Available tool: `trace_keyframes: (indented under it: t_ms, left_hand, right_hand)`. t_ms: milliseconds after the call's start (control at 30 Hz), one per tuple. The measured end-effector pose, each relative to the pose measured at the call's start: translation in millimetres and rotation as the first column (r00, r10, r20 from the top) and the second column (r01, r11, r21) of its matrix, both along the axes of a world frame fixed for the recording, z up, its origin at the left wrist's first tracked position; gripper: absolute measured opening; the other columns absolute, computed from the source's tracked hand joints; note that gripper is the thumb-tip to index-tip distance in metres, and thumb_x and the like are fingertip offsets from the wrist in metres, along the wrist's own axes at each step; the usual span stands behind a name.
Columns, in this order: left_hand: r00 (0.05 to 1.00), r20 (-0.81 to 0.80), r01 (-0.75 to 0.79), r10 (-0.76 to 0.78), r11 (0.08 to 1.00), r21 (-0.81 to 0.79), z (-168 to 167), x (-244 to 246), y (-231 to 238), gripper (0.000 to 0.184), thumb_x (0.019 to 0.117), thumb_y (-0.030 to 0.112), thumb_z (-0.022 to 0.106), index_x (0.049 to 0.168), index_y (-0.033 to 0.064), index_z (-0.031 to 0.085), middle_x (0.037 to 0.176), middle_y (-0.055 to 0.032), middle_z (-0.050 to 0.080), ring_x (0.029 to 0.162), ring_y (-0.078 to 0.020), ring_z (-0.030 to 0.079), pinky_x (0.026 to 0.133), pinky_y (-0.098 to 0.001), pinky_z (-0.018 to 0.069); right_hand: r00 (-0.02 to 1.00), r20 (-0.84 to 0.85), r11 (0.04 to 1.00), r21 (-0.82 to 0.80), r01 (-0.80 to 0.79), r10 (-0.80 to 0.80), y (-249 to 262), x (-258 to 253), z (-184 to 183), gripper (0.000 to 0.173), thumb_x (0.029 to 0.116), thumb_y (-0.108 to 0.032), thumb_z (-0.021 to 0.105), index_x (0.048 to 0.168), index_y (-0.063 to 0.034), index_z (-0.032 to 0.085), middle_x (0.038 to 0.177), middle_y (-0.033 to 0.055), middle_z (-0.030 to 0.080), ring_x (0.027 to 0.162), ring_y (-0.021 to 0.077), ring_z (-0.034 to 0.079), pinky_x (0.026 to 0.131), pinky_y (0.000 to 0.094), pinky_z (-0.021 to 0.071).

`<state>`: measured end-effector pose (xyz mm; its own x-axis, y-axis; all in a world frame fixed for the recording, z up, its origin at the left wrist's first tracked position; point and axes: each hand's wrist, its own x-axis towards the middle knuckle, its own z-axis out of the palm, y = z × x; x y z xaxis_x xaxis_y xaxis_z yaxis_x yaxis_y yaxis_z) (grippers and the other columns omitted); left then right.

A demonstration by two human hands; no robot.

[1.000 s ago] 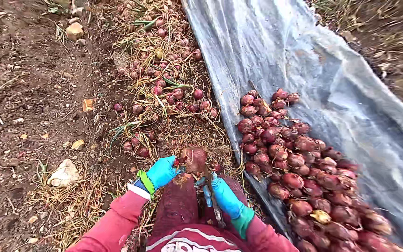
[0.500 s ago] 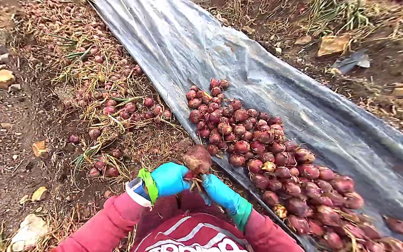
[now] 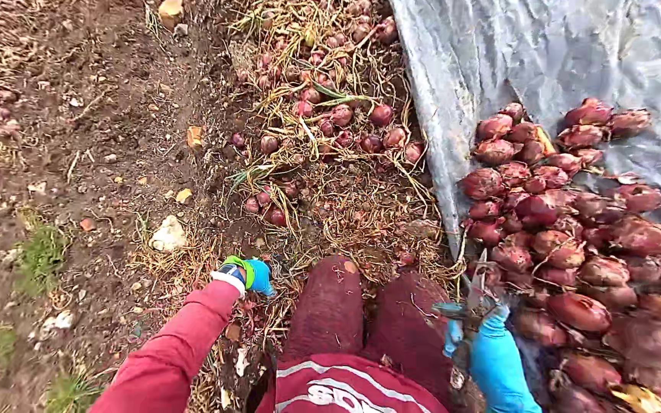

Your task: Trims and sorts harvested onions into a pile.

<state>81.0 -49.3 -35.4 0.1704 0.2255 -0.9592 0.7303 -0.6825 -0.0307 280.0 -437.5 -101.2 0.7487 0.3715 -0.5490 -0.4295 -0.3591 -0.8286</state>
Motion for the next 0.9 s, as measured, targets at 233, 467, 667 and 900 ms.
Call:
trace_keyframes:
  t_ms: [233, 467, 667, 900]
  left_hand:
    - [0.365, 0.704, -0.915, 0.608, 0.374, 0.152, -210.5, 28.7, 119.3, 0.071, 0.0776, 0.035, 0.089, 0.139, 0.0132, 0.062, 0.126, -0.0146, 0.071, 0.122, -0.0348, 0.066, 0.105, -0.0628, 0.0505]
    - [0.395, 0.555, -0.870, 0.732, 0.492, -0.030, -233.9, 73.7, 109.9, 0.068, 0.0789, 0.034, 0.086, 0.139, 0.0120, 0.062, 0.123, -0.0160, 0.071, 0.110, -0.0330, 0.070, 0.094, -0.0603, 0.0570]
    - [0.022, 0.431, -0.680, 0.902, 0.329, -0.655, -89.9, 76.2, 53.1, 0.058, 0.0859, 0.020, 0.081, 0.138, 0.0069, 0.059, 0.107, -0.0150, 0.075, 0.083, -0.0260, 0.075, 0.074, -0.0436, 0.0656]
    - [0.624, 0.644, -0.181, 0.443, 0.883, -0.432, -2.5, 72.1, 9.5, 0.060, 0.0855, 0.032, 0.086, 0.140, 0.0181, 0.064, 0.119, 0.0001, 0.075, 0.110, -0.0113, 0.070, 0.101, -0.0398, 0.0568]
  right_hand:
    - [0.961, -0.113, 0.966, -0.037, -0.256, 0.251, 101.5, -5.6, -14.4, 0.087, 0.1005, -0.074, 0.013, 0.105, -0.0066, 0.069, 0.061, 0.0059, 0.062, 0.047, 0.0205, 0.060, 0.044, 0.0398, 0.0562]
    - [0.914, -0.359, 0.962, -0.121, -0.247, 0.189, 127.8, 9.7, -34.0, 0.093, 0.1022, -0.066, 0.001, 0.115, -0.0031, 0.067, 0.063, 0.0118, 0.062, 0.046, 0.0250, 0.060, 0.044, 0.0422, 0.0563]
    - [0.793, -0.441, 0.906, 0.160, -0.392, 0.421, 188.5, 4.9, -54.0, 0.086, 0.1008, -0.073, 0.018, 0.112, -0.0046, 0.069, 0.063, 0.0105, 0.061, 0.050, 0.0225, 0.060, 0.049, 0.0397, 0.0574]
    - [0.814, -0.080, 0.817, 0.111, -0.566, 0.575, 204.3, 4.7, 14.4, 0.091, 0.0905, -0.087, 0.019, 0.082, -0.0097, 0.065, 0.060, 0.0085, 0.061, 0.048, 0.0217, 0.061, 0.047, 0.0385, 0.0555]
